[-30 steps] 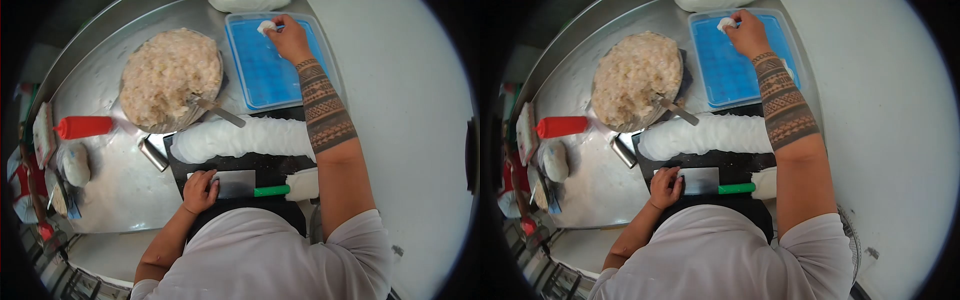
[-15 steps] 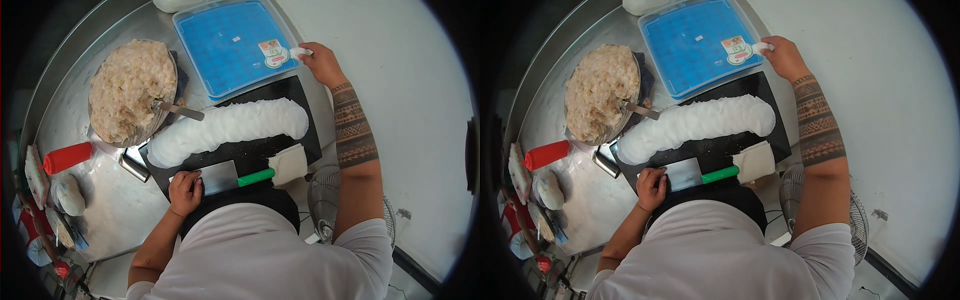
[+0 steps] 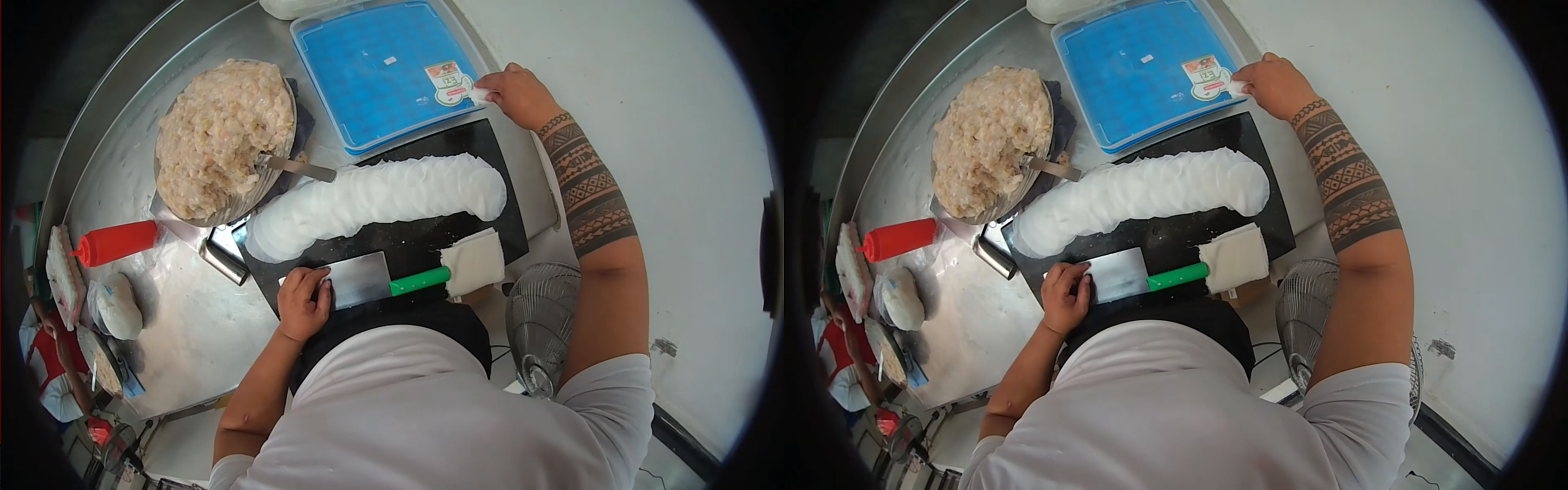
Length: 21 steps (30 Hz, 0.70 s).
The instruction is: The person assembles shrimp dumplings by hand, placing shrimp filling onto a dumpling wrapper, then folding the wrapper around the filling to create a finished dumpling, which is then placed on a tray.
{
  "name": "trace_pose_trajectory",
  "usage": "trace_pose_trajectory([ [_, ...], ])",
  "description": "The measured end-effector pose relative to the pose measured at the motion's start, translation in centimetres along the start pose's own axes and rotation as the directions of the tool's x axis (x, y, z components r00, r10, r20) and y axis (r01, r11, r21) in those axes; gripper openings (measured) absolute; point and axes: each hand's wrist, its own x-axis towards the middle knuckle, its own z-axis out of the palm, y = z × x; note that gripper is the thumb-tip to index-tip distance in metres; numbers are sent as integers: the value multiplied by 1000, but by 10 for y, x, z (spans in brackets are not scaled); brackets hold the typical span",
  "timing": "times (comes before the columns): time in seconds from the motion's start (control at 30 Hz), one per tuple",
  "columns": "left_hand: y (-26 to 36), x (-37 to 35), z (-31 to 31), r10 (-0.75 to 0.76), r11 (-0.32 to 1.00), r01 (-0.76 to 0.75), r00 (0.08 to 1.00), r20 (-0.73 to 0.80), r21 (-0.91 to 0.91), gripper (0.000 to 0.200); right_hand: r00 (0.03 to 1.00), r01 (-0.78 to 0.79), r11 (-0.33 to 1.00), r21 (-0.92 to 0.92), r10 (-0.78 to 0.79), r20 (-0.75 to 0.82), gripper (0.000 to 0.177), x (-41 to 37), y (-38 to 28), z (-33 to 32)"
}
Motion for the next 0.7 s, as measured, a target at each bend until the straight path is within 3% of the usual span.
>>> trace_pose_trajectory([
  [0.23, 2, -1, -1, 1, 1000, -1, 1000, -5, -29, 22, 999, -51, 998, -46, 52, 9, 23, 2, 5, 11],
  [0.3, 0, -1, -1, 2, 1000, -2, 1000, 3, -20, 22, 997, 23, 992, -123, -31, -69, 27, 3, 7, 17],
  [0.43, -2, -2, -1, 12, 1000, -12, 1000, 8, -13, 21, 991, 19, 987, -157, -39, -128, 35, -4, 1, 16],
  [0.47, -1, -2, -1, 20, 1000, -20, 1000, 3, -20, 21, 958, -18, 990, 141, 57, -280, 38, -8, 2, 11],
  [0.5, -2, -2, -1, 22, 1000, -22, 1000, 10, -22, 21, 901, -8, 904, 428, 192, -390, 41, -13, 0, 2],
  [0.53, -2, -3, 0, 27, 999, -27, 1000, 4, -25, 20, 889, -169, 805, 569, 373, -264, 30, -33, -16, -16],
  [0.7, -2, -4, 2, 36, 999, -35, 999, 13, -36, 20, 753, -371, 657, 656, 626, -202, 14, -108, -74, 43],
])
